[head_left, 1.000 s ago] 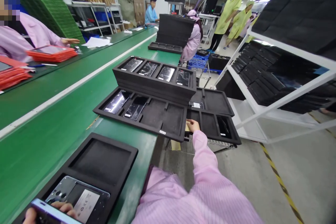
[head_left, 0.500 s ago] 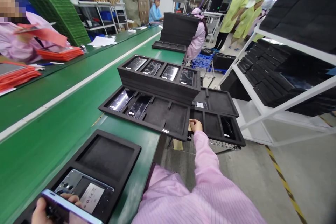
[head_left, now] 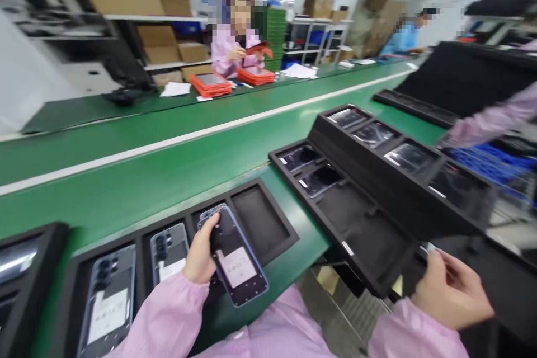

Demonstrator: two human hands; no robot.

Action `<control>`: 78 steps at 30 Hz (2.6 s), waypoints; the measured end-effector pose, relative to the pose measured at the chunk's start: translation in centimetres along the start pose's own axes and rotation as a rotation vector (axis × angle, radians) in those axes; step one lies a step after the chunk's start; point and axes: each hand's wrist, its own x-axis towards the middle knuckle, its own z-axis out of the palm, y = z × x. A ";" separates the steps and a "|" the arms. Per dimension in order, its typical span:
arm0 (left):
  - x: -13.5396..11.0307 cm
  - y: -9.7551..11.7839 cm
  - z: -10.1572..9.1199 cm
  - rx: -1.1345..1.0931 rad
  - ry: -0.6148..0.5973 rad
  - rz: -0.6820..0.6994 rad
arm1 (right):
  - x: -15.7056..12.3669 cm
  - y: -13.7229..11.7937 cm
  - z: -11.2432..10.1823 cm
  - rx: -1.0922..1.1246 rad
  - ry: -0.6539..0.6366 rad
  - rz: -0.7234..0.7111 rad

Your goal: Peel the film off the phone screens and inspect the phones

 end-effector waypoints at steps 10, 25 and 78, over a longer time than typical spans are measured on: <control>-3.4 0.0 0.4 0.239 -0.214 0.362 | -15.5 -21.4 7.0 0.703 -1.307 -0.079; -3.3 0.7 -0.3 0.435 -0.264 0.443 | -16.6 -22.0 8.3 0.514 -0.907 -0.574; -3.5 -0.8 -1.4 0.496 -0.302 0.571 | -17.8 -22.8 7.2 0.681 -1.196 0.103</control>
